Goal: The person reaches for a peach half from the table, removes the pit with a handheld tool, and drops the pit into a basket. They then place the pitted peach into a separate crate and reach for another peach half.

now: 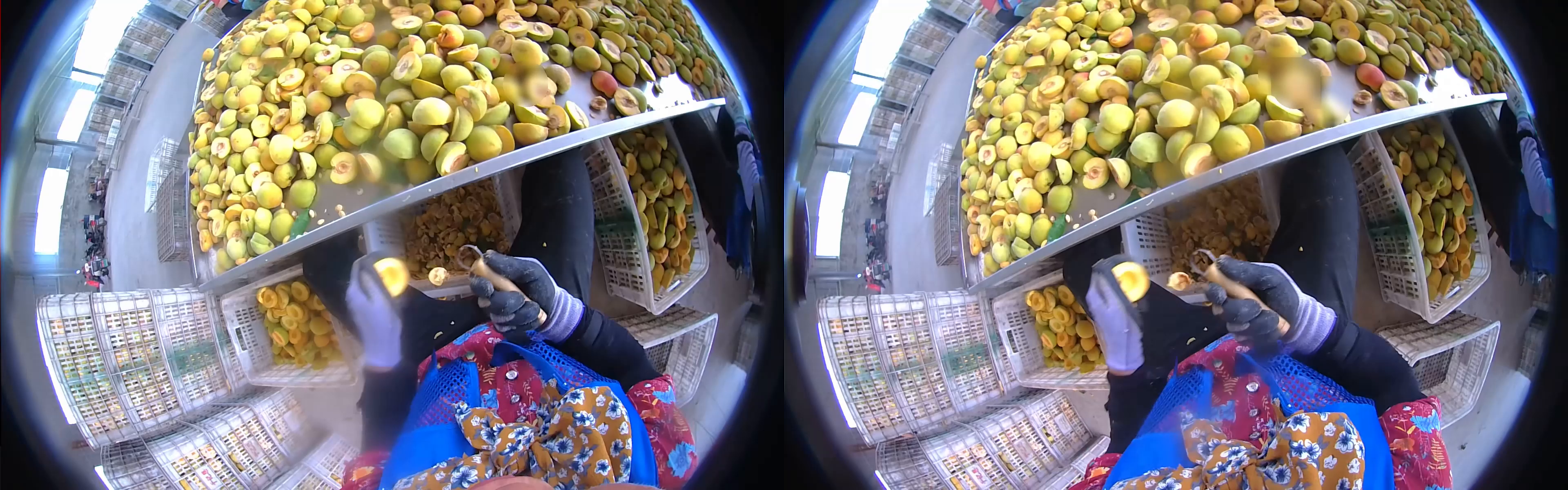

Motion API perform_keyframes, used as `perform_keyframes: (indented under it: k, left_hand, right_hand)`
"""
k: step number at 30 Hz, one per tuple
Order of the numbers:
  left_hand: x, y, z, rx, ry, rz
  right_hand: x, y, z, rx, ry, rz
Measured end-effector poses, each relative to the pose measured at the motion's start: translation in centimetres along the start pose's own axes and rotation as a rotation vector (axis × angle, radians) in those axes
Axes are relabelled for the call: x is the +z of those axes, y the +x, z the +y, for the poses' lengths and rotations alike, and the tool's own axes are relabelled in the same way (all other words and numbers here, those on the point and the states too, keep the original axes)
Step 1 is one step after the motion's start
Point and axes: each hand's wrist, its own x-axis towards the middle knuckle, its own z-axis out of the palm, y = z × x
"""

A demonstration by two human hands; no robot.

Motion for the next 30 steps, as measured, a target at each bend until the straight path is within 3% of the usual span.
perform_keyframes:
  k: [2,4,7,10,12,13,14,16,19,21,23,25,26,27,30]
  left_hand:
    - [-5.2,1.4,0.4,0.164,0.866,0.157]
    - [-8.9,3.2,-1.7,0.085,1.365,0.364]
    - [-8.7,8.8,0.9,0.157,1.098,0.307]
    - [-2.9,15.5,1.5,0.302,0.982,0.115]
    - [0.8,20.6,-3.1,0.48,0.963,0.012]
    - [1.9,22.9,-6.8,0.61,0.958,-0.05]
    - [2.2,22.9,-6.3,0.568,0.783,-0.068]
    - [2.4,21.9,-4.1,0.48,0.439,-0.104]
    - [1.3,16.4,-0.2,0.167,0.049,-0.114]
    - [1.0,11.2,3.3,-0.135,-0.381,-0.239]
    - [0.4,8.1,3.4,-0.197,-0.439,-0.436]
    - [1.1,5.0,3.8,-0.288,-0.543,-0.477]
    - [1.9,4.2,1.7,-0.248,-0.572,-0.481]
    - [2.5,3.1,3.0,-0.375,-0.573,-0.438]
    - [3.2,0.3,3.9,-0.341,-0.665,-0.503]
  right_hand:
    - [-2.1,-0.4,-2.1,-0.024,-0.034,0.043]
    - [-2.6,-0.5,-2.6,-0.027,-0.069,0.121]
    - [-2.9,0.6,-2.4,-0.016,-0.157,0.175]
    - [-0.9,1.1,-1.6,-0.102,-0.486,0.359]
    - [-0.3,1.1,-1.0,-0.248,-0.884,0.418]
    - [0.6,0.9,-0.9,-0.225,-0.827,0.452]
    - [1.4,0.8,-0.8,-0.205,-0.768,0.487]
    - [2.2,0.6,-0.3,-0.311,-0.969,0.459]
    - [3.7,1.0,0.6,-0.398,-1.16,0.53]
    - [3.9,1.5,0.7,-0.444,-1.43,0.572]
    - [3.4,2.1,0.7,-0.583,-1.84,0.547]
    - [3.5,2.7,1.3,-0.804,-2.357,0.483]
    - [3.6,2.9,1.6,-0.687,-2.173,0.598]
    - [3.6,2.7,1.8,-0.701,-2.232,0.586]
    - [3.6,2.4,2.5,-0.693,-2.295,0.615]
